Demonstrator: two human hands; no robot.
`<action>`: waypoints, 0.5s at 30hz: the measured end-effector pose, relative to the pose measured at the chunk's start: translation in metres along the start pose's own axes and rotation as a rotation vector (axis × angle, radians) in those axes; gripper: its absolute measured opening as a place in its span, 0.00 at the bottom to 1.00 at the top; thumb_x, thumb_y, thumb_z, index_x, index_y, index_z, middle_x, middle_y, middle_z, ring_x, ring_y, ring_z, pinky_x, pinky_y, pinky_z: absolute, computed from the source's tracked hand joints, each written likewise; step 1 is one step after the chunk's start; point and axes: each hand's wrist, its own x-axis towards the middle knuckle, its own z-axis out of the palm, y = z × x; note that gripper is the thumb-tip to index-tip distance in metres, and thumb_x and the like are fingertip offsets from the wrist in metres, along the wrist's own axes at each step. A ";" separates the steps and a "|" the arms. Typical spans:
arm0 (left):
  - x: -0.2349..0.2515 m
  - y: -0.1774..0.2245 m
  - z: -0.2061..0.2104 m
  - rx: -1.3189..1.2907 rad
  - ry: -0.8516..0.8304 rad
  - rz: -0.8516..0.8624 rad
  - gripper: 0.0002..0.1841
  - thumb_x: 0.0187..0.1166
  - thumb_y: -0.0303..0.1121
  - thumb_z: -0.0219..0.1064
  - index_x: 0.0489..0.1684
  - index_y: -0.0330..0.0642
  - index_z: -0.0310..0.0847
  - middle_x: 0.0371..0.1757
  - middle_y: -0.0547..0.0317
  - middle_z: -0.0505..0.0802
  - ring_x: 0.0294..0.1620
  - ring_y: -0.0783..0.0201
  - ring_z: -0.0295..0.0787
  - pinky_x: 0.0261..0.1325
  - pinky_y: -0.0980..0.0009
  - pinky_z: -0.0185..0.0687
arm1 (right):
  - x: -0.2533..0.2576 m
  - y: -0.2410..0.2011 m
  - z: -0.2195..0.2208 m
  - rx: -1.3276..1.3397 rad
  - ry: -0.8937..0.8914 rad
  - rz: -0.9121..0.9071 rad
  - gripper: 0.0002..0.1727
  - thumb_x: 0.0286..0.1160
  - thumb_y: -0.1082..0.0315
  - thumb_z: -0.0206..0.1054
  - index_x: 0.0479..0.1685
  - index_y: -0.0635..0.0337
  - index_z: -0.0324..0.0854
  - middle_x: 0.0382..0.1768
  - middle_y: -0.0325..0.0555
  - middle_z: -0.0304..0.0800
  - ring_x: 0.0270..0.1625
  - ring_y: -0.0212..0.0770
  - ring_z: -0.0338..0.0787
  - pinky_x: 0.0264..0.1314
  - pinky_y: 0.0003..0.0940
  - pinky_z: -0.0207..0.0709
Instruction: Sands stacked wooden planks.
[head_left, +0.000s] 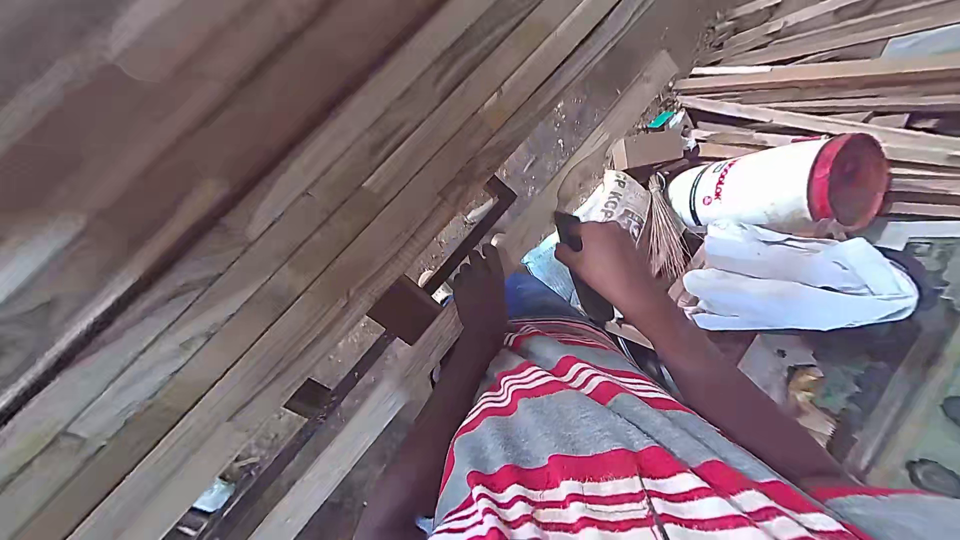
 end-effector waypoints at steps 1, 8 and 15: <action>0.002 0.000 -0.003 0.000 -0.023 -0.006 0.29 0.73 0.20 0.69 0.78 0.31 0.72 0.63 0.27 0.86 0.60 0.31 0.88 0.55 0.41 0.84 | -0.003 0.003 -0.001 0.004 -0.015 -0.011 0.22 0.81 0.50 0.69 0.47 0.64 0.89 0.41 0.62 0.91 0.49 0.63 0.92 0.50 0.64 0.82; 0.041 -0.033 -0.049 -0.274 -0.469 -0.069 0.34 0.71 0.38 0.74 0.79 0.39 0.71 0.63 0.32 0.89 0.65 0.35 0.87 0.66 0.34 0.78 | 0.008 0.088 -0.012 0.476 0.148 -0.131 0.19 0.85 0.56 0.68 0.64 0.60 0.88 0.34 0.54 0.93 0.23 0.46 0.86 0.30 0.48 0.83; 0.046 -0.050 -0.067 -0.690 -0.685 -0.132 0.18 0.76 0.26 0.69 0.63 0.38 0.74 0.32 0.63 0.82 0.26 0.74 0.76 0.32 0.76 0.76 | 0.066 0.113 0.015 0.742 0.329 -0.303 0.23 0.81 0.66 0.70 0.74 0.61 0.81 0.54 0.58 0.93 0.34 0.48 0.93 0.39 0.48 0.88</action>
